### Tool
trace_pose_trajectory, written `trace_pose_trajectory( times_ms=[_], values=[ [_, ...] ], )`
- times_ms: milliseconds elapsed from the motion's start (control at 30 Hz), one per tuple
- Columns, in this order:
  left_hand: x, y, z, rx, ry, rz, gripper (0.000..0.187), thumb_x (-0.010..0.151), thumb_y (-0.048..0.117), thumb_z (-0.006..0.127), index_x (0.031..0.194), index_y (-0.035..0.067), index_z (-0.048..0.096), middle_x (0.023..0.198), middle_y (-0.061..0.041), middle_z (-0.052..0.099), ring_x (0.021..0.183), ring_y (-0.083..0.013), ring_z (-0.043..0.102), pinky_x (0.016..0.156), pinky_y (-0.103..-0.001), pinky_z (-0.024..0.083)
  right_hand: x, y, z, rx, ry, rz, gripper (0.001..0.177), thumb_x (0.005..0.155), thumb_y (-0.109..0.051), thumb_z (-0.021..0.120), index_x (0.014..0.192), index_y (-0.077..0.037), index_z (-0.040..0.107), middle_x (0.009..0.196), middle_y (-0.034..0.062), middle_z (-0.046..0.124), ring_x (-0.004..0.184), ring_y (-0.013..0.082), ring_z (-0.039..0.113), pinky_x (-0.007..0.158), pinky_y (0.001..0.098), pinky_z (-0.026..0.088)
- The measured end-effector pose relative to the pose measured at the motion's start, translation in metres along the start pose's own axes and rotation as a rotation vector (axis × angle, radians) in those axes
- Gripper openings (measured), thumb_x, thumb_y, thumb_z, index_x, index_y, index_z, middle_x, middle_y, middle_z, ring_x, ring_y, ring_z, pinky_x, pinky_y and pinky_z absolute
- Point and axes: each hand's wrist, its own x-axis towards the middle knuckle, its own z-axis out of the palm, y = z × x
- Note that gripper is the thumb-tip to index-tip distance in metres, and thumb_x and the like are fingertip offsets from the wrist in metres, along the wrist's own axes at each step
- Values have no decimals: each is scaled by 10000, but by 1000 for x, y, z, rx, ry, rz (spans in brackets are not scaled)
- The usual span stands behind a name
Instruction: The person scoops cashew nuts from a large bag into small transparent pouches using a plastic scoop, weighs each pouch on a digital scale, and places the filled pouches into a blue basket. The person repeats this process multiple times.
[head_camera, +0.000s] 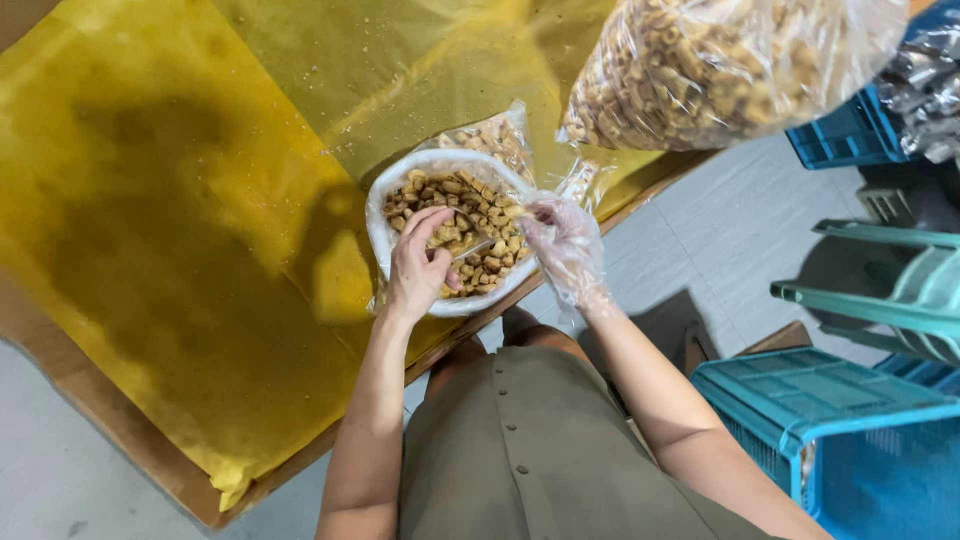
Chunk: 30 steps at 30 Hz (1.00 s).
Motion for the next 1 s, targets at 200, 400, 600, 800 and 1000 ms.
trace_pose_trajectory(
  times_ms=[200, 400, 600, 800, 1000],
  values=[
    [0, 9, -11, 2, -137, 148, 528, 842, -129, 511, 1352, -20, 594, 1448, -117, 508, 676, -172, 720, 544, -261, 626, -27, -80, 7, -251, 135, -408, 236, 919, -244, 797, 1088, -98, 724, 1114, 80, 755, 1057, 247, 693, 927, 363, 555],
    [-17, 43, -17, 80, -303, 177, 468, 838, -95, 548, 1290, -13, 640, 1405, -109, 547, 632, -169, 728, 472, -273, 605, -65, -72, -18, 139, 413, -63, 180, 1003, -226, 692, 1086, -67, 708, 1134, 89, 731, 976, 210, 662, 914, 344, 542],
    [-16, 73, 12, 137, -514, 153, 458, 820, -82, 541, 1264, -31, 642, 1386, -110, 562, 585, -167, 696, 493, -278, 606, -96, -72, -37, -78, 436, 107, 209, 980, -232, 675, 1091, -62, 726, 1168, 113, 732, 971, 229, 658, 878, 389, 541],
    [-39, 88, 65, 232, -757, 177, 462, 815, -83, 539, 1261, -40, 650, 1381, -110, 542, 601, -154, 685, 536, -288, 629, -161, -47, -70, 297, 713, 347, 133, 963, -141, 698, 1072, -74, 731, 1101, 59, 706, 907, 106, 618, 761, 264, 525],
    [-107, 96, 157, 265, -1131, 206, 444, 839, -77, 525, 1274, -52, 615, 1364, -111, 543, 620, -152, 678, 557, -295, 649, -285, 6, -102, 574, 1081, 125, 114, 995, -17, 723, 1108, -33, 724, 1155, 16, 689, 985, 79, 607, 873, 218, 512]
  ],
)
